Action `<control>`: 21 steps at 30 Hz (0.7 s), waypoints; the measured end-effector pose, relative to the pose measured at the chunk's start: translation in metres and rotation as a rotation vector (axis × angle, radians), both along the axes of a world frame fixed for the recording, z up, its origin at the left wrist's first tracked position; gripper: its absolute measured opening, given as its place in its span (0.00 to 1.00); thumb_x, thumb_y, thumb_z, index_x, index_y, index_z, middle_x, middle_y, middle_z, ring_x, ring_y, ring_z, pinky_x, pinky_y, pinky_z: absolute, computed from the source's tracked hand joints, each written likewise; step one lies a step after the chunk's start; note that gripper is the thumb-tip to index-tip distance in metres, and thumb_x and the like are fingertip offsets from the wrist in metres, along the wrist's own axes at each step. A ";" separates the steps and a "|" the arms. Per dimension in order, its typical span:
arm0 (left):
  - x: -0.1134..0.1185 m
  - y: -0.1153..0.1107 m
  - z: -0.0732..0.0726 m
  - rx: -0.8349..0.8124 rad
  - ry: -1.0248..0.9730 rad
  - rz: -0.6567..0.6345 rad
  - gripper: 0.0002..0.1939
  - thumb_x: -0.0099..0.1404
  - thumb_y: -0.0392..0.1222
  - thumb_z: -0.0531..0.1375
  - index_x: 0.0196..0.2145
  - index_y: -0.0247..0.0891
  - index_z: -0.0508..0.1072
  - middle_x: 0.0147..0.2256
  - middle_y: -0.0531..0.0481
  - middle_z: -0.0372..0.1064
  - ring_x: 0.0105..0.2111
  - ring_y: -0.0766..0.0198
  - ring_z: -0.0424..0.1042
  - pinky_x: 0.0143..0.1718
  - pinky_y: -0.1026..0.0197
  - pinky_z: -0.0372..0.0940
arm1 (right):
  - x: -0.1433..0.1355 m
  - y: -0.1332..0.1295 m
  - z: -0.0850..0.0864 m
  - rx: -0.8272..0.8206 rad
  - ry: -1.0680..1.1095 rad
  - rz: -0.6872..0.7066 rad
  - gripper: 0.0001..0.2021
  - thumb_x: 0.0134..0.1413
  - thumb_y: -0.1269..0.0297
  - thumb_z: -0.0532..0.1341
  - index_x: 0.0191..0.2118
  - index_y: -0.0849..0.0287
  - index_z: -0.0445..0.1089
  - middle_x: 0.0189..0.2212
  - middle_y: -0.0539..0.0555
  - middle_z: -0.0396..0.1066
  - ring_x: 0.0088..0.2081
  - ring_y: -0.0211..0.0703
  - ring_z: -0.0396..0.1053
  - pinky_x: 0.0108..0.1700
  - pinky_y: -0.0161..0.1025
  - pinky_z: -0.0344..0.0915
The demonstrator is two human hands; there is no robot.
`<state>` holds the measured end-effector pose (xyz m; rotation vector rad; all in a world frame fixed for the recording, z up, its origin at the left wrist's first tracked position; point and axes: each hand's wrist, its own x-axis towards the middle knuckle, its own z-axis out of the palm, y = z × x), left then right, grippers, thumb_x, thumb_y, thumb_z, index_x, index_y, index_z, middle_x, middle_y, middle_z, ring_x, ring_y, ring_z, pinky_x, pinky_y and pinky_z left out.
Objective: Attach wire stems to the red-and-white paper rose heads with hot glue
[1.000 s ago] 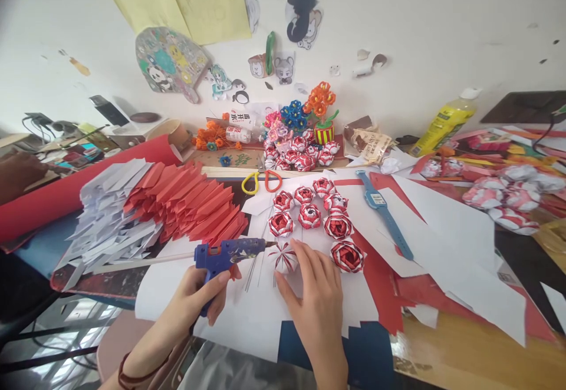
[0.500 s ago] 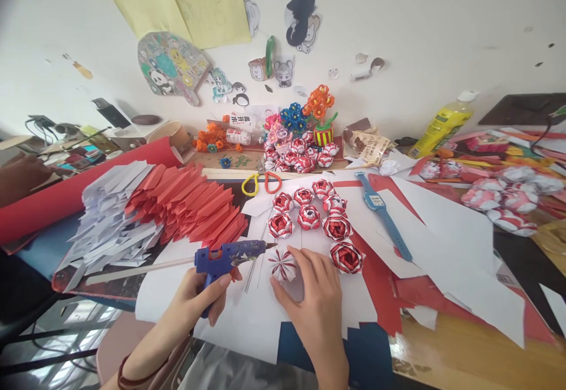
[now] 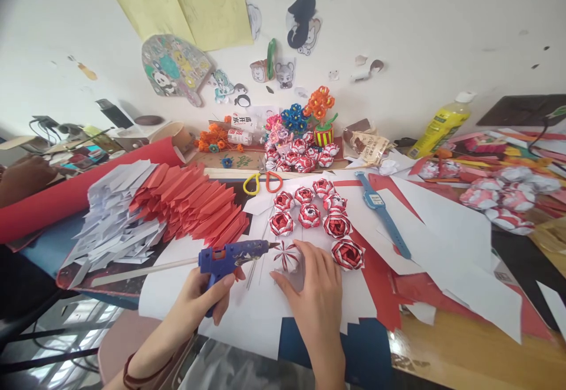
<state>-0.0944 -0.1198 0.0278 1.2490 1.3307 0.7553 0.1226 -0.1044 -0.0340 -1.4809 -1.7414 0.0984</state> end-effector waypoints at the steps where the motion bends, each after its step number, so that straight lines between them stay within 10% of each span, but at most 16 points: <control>1: -0.001 -0.001 -0.001 0.003 0.003 0.006 0.27 0.66 0.63 0.58 0.41 0.32 0.75 0.11 0.56 0.61 0.14 0.69 0.56 0.22 0.65 0.53 | 0.000 0.000 0.000 -0.001 -0.004 0.006 0.31 0.57 0.42 0.62 0.59 0.57 0.63 0.51 0.59 0.73 0.52 0.57 0.67 0.54 0.52 0.61; 21: -0.001 -0.004 -0.004 0.022 -0.074 0.069 0.26 0.66 0.62 0.59 0.40 0.32 0.74 0.10 0.56 0.61 0.12 0.69 0.57 0.20 0.65 0.50 | 0.003 -0.004 0.000 -0.066 0.148 0.071 0.17 0.57 0.58 0.65 0.50 0.54 0.64 0.49 0.57 0.73 0.51 0.53 0.70 0.51 0.51 0.67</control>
